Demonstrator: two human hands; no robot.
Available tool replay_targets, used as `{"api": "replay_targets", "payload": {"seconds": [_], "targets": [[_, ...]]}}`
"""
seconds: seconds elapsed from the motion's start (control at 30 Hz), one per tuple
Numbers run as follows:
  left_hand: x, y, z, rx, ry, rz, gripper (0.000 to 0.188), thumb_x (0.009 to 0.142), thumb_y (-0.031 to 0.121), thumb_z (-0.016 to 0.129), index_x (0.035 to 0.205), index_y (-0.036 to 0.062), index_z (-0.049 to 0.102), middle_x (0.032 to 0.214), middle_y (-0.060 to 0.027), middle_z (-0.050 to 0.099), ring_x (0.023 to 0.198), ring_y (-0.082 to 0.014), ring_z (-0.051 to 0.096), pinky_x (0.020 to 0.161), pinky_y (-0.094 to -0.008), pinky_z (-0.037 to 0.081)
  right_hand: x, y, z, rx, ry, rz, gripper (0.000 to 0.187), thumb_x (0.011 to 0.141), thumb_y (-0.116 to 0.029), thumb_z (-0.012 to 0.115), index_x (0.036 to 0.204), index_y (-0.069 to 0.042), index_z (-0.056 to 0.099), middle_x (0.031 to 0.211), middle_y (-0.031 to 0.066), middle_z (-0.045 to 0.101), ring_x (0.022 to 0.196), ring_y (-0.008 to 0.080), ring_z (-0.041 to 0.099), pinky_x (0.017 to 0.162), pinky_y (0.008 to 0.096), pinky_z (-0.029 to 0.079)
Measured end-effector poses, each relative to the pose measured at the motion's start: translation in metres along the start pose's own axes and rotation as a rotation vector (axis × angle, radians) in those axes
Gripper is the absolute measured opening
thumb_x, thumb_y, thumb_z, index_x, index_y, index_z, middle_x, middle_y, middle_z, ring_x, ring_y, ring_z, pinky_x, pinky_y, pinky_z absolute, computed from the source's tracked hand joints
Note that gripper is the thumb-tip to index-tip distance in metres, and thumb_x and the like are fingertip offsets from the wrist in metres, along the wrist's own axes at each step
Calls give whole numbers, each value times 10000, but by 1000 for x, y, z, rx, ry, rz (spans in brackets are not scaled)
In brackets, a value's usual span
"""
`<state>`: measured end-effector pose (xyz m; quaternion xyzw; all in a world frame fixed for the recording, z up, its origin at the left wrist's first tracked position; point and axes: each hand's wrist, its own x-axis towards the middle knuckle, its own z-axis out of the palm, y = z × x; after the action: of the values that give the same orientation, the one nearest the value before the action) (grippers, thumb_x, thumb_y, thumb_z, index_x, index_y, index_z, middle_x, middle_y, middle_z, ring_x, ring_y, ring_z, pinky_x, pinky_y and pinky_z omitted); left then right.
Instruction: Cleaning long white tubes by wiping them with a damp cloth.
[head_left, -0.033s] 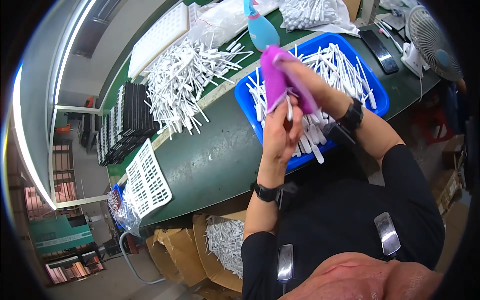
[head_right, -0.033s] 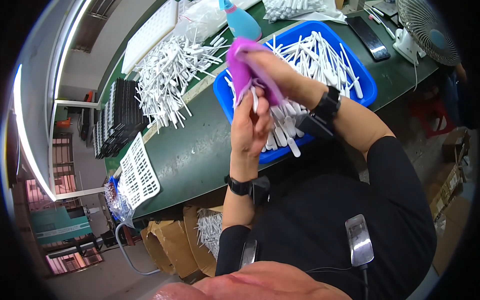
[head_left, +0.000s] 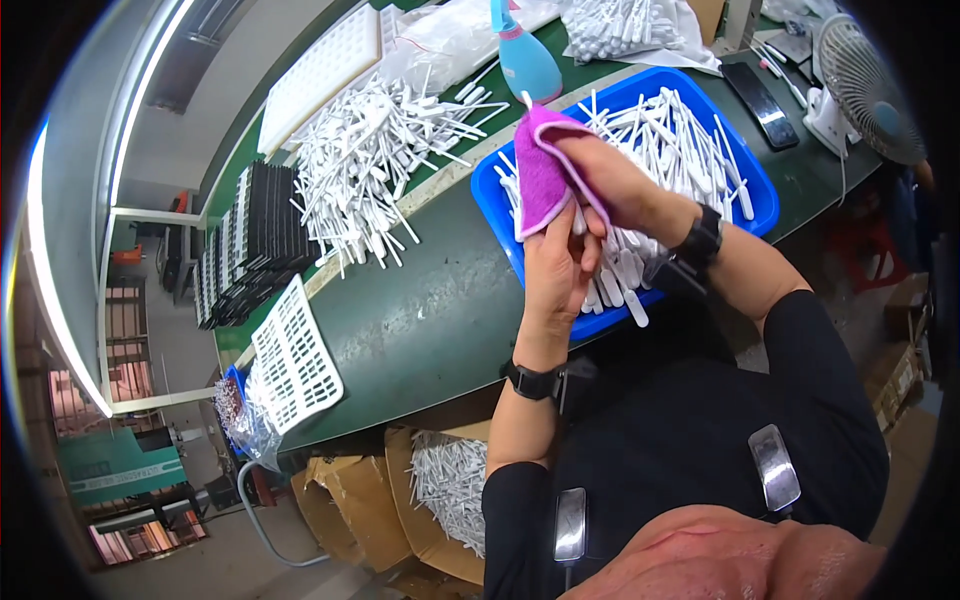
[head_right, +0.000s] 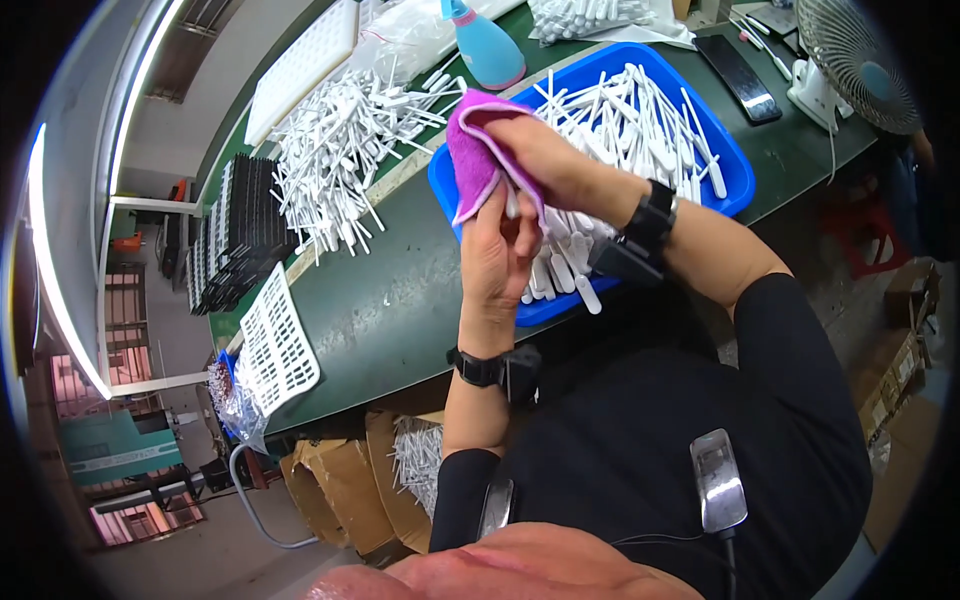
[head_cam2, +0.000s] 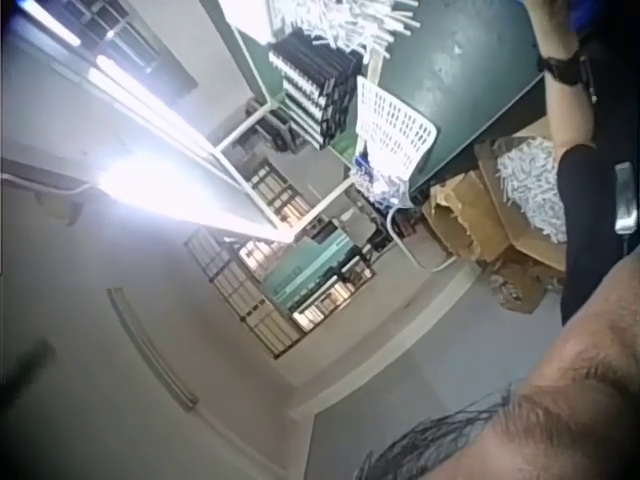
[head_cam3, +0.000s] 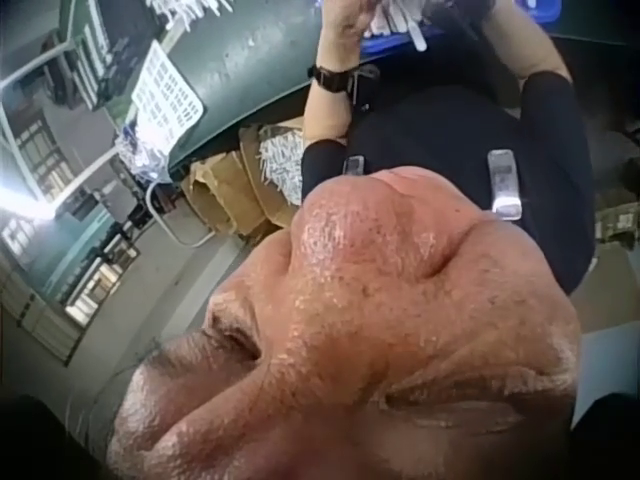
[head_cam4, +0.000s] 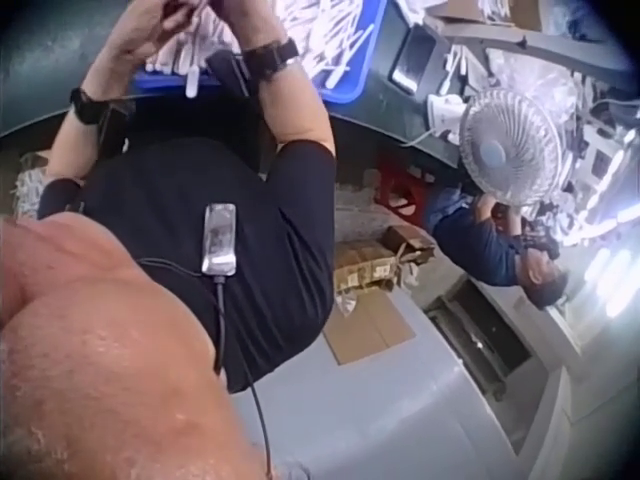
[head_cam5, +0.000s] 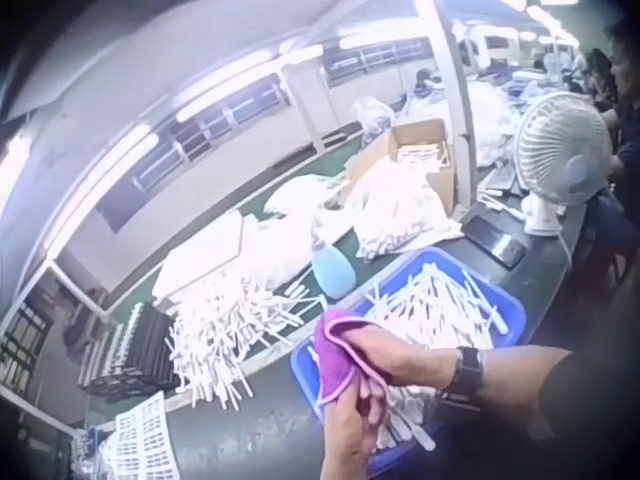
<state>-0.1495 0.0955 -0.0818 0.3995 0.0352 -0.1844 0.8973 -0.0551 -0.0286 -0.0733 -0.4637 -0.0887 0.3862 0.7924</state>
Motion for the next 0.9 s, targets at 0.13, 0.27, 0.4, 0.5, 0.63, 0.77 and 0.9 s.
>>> {"api": "replay_targets", "payload": {"seconds": [0.13, 0.27, 0.4, 0.5, 0.63, 0.77, 0.9], "targets": [[-2, 12, -8, 793, 237, 354, 242, 904, 200, 527, 787, 1, 598, 500, 14, 464, 399, -19, 338, 374, -196, 235, -2, 13, 22, -143, 275, -433, 306, 916, -257, 464, 1072, -14, 566, 867, 25, 600, 772, 80, 539, 678, 204, 440], [-22, 71, -10, 881, 458, 703, 242, 905, 194, 537, 859, -21, 638, 495, 24, 435, 408, -8, 322, 382, -188, 223, -10, 7, 16, -489, 68, -265, 318, 920, -262, 460, 1100, -23, 569, 912, 25, 601, 815, 77, 539, 706, 207, 441], [-8, 73, -7, 493, 262, 529, 238, 910, 200, 531, 852, -8, 630, 518, 20, 461, 412, -11, 337, 375, -181, 226, -17, 6, 24, -525, -157, -93, 325, 929, -217, 449, 1194, -41, 516, 1060, 38, 567, 884, 96, 544, 729, 212, 452], [-8, 82, -16, 389, 408, 685, 247, 908, 221, 534, 850, -5, 612, 543, 33, 459, 405, -25, 336, 372, -174, 234, -14, 1, 26, -588, -115, -10, 331, 920, -183, 463, 1218, -43, 501, 1089, 54, 570, 920, 119, 552, 776, 233, 450], [1, 77, -24, 194, 534, 761, 238, 898, 238, 550, 845, 10, 592, 564, 33, 467, 418, -39, 362, 377, -169, 256, -8, 13, 16, -860, -99, -336, 341, 906, -154, 491, 1231, -47, 493, 1088, 72, 580, 926, 142, 562, 820, 260, 444], [10, 72, -43, -10, 602, 719, 248, 887, 264, 567, 846, 21, 590, 568, 15, 490, 429, -46, 400, 362, -176, 291, -5, 17, 17, -1207, 135, -689, 346, 885, -115, 521, 1218, -26, 494, 1065, 83, 594, 926, 156, 568, 858, 282, 434], [28, 61, -63, -227, 587, 580, 239, 881, 265, 575, 876, 26, 586, 581, 1, 512, 435, -58, 442, 362, -182, 327, -6, 1, -8, -1023, 350, -814, 322, 888, -107, 527, 1195, -14, 511, 1050, 80, 600, 931, 160, 574, 851, 270, 442]]}}
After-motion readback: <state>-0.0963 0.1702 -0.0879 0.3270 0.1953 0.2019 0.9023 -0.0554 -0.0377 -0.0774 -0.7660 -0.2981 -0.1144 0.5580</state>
